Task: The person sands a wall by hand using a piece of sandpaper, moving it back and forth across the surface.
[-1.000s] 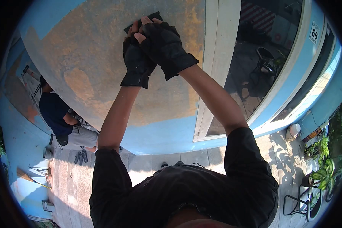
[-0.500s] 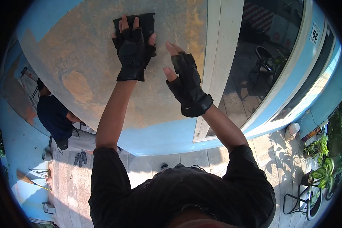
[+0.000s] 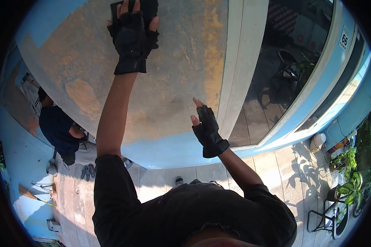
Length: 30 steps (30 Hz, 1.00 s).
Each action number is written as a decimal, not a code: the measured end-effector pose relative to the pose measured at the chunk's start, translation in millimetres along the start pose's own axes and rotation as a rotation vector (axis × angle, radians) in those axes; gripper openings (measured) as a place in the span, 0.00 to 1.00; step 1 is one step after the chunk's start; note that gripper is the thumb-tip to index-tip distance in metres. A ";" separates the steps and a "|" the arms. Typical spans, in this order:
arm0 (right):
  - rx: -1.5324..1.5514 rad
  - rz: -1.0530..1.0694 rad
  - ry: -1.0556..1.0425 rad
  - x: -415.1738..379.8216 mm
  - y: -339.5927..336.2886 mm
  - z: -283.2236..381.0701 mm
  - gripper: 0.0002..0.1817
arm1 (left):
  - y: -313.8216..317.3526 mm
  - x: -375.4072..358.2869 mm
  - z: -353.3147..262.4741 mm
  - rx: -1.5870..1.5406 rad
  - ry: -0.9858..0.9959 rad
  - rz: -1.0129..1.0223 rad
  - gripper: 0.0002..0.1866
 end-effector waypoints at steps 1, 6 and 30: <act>0.001 0.001 -0.001 -3.7 1.6 -2.0 0.34 | -1.7 3.9 0.2 -0.030 0.005 -0.030 0.39; 0.061 0.094 0.145 -35.3 14.6 -9.3 0.34 | -2.2 -33.3 -29.5 0.010 0.132 0.092 0.38; 0.080 0.113 0.028 -55.2 33.5 3.3 0.29 | 7.7 75.6 15.9 0.151 -0.136 0.025 0.48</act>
Point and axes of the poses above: each hand's wrist, its own x-axis towards the middle knuckle, its own y-axis out of the palm, z = x × y, the point moved 7 cm from there along x, towards the middle knuckle, and after that the axes turned 14 degrees about -y, right-handed, at the moved point
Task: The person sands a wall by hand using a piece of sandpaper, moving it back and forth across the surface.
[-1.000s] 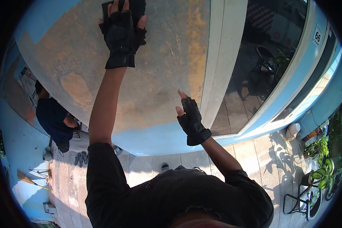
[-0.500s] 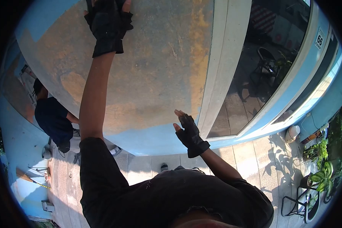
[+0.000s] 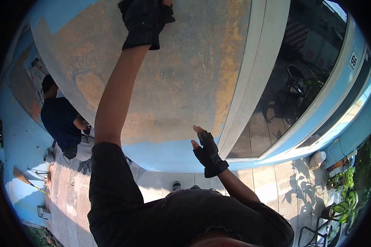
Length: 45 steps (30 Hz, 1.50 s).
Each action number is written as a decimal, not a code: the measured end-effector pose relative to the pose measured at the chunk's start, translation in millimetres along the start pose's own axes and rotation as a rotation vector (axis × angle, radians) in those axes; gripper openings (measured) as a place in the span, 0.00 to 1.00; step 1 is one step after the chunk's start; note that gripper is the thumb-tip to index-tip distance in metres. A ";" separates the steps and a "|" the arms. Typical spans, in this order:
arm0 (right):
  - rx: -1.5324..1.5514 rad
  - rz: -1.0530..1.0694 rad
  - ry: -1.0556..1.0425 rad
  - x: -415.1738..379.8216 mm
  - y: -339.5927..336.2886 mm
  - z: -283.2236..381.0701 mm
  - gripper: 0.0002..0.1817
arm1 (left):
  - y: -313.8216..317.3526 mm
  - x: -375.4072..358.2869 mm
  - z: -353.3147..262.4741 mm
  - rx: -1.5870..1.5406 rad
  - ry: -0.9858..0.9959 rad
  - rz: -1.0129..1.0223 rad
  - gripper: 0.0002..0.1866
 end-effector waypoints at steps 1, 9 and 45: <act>0.004 0.004 -0.004 -0.3 2.4 0.6 0.29 | -6.6 -11.9 -19.3 -0.033 0.035 0.079 0.49; -0.014 0.029 0.008 -7.0 2.7 1.0 0.29 | -15.2 -3.7 10.6 0.068 -0.101 0.128 0.45; -0.033 0.087 0.071 -5.9 -0.6 -3.9 0.30 | -21.0 0.5 106.3 -0.421 -0.625 0.290 0.43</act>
Point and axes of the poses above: each hand's wrist, its own x-axis towards the middle knuckle, its own y-axis out of the palm, z = x × y, the point moved 7 cm from there along x, towards the middle knuckle, and after that the axes turned 14 degrees about -y, right-handed, at the moved point
